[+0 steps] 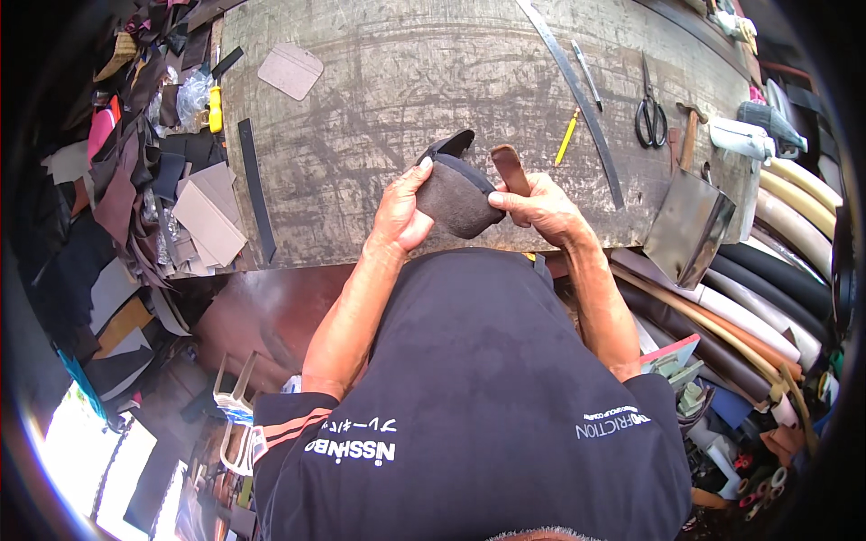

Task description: The person is manually folding and assembling a small leather component, possibly a wallet or pouch piece, at a workbench.

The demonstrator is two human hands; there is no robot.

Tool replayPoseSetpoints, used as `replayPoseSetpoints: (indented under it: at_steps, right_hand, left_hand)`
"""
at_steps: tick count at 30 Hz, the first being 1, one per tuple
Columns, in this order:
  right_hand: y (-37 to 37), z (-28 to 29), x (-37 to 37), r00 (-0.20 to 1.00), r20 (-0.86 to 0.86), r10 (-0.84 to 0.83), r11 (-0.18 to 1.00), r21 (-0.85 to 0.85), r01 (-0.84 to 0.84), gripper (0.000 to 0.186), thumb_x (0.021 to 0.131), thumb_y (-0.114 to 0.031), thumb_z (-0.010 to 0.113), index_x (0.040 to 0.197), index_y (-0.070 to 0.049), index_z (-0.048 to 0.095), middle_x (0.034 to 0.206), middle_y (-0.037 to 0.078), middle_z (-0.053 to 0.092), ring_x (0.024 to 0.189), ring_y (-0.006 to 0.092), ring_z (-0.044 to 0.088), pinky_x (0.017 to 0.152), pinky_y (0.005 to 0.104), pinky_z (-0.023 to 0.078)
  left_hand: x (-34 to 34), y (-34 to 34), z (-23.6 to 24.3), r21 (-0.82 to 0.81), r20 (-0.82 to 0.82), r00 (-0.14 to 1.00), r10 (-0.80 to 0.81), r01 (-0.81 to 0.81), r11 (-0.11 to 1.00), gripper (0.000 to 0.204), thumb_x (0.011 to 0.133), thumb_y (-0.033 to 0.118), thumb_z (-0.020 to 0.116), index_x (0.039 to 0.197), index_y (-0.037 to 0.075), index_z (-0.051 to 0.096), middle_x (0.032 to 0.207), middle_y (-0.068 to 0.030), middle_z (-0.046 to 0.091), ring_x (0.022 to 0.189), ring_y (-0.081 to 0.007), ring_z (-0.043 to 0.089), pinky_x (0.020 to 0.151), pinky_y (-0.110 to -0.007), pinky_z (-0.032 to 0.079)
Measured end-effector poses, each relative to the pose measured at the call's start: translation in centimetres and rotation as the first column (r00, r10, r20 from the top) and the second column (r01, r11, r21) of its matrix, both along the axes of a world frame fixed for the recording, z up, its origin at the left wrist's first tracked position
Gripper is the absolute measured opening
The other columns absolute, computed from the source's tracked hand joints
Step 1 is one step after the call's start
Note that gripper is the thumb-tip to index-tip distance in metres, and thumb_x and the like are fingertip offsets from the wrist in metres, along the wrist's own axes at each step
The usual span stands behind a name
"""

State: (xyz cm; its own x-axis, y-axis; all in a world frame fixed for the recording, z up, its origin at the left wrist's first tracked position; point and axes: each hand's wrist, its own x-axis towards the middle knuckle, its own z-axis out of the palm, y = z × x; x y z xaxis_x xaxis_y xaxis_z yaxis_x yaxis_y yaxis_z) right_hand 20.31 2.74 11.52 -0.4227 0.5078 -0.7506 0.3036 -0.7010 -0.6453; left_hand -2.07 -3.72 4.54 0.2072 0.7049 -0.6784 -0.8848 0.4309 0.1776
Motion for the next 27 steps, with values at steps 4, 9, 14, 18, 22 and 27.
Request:
replayPoseSetpoints:
  at_steps: [4, 9, 14, 18, 22, 27]
  right_hand:
    - [-0.4, 0.0, -0.5, 0.997, 0.005, -0.08, 0.997, 0.017, 0.08, 0.022, 0.082, -0.026, 0.078, 0.086, -0.006, 0.069, 0.066, -0.006, 0.052, 0.057, 0.0048, 0.041, 0.053, 0.0234, 0.032]
    - [-0.3, -0.1, -0.4, 0.997, 0.001, -0.079, 0.997, 0.017, 0.079, 0.022, 0.081, -0.023, 0.08, 0.088, -0.006, 0.067, 0.065, -0.006, 0.052, 0.055, 0.0046, 0.041, 0.051, 0.0234, 0.032]
    - [0.0, 0.1, -1.1, 0.998, 0.017, -0.055, 0.997, 0.06, 0.054, 0.022, 0.082, -0.023, 0.08, 0.089, -0.006, 0.068, 0.069, -0.006, 0.056, 0.059, 0.0046, 0.044, 0.055, 0.0241, 0.035]
    - [-0.6, -0.9, -0.7, 0.999, 0.025, -0.041, 0.988, 0.153, 0.036, 0.019, 0.083, -0.023, 0.08, 0.09, -0.007, 0.07, 0.071, -0.007, 0.057, 0.065, 0.004, 0.046, 0.061, 0.0248, 0.037]
    - [-0.7, -1.6, 0.0, 1.0, 0.009, -0.019, 0.985, 0.17, 0.017, 0.02, 0.085, -0.02, 0.078, 0.096, -0.003, 0.073, 0.083, -0.002, 0.067, 0.082, 0.0088, 0.058, 0.08, 0.0298, 0.046]
    - [-0.1, 0.2, -0.6, 1.0, -0.02, 0.002, 0.989, 0.147, 0.001, 0.026, 0.086, -0.024, 0.078, 0.103, -0.006, 0.073, 0.07, -0.009, 0.054, 0.061, 0.0019, 0.043, 0.055, 0.0219, 0.033]
  left_hand:
    - [-0.1, -0.1, 0.0, 0.009, 0.013, 1.0, 0.004, -0.004, 1.0, 0.032, 0.1, 0.024, 0.059, 0.121, 0.0, 0.061, 0.118, -0.0142, 0.068, 0.11, -0.0268, 0.065, 0.101, -0.045, 0.049]
    - [0.4, -0.1, 0.7, 0.025, -0.076, 0.997, 0.018, -0.016, 1.0, 0.031, 0.1, 0.021, 0.057, 0.121, -0.002, 0.061, 0.119, -0.0151, 0.067, 0.112, -0.0273, 0.064, 0.101, -0.045, 0.049]
    - [0.5, -0.5, 1.1, 0.042, -0.041, 0.999, 0.012, -0.01, 0.999, 0.034, 0.101, 0.02, 0.056, 0.124, -0.003, 0.059, 0.121, -0.0161, 0.066, 0.114, -0.0282, 0.063, 0.103, -0.045, 0.048]
    - [0.5, -0.4, 2.0, 0.112, -0.052, 0.999, -0.001, 0.006, 0.994, 0.037, 0.102, 0.024, 0.053, 0.127, -0.004, 0.057, 0.123, -0.0166, 0.064, 0.115, -0.0283, 0.062, 0.104, -0.045, 0.047]
    - [0.8, -0.1, 3.0, 0.154, -0.059, 0.998, 0.037, -0.027, 0.988, 0.036, 0.101, 0.023, 0.052, 0.126, -0.004, 0.058, 0.123, -0.0161, 0.065, 0.115, -0.0275, 0.062, 0.104, -0.044, 0.047]
    - [0.6, -0.7, 2.6, 0.233, -0.249, 0.965, -0.079, 0.138, 0.963, 0.032, 0.098, 0.015, 0.052, 0.122, -0.003, 0.062, 0.119, -0.0127, 0.067, 0.111, -0.0233, 0.064, 0.102, -0.04, 0.048]
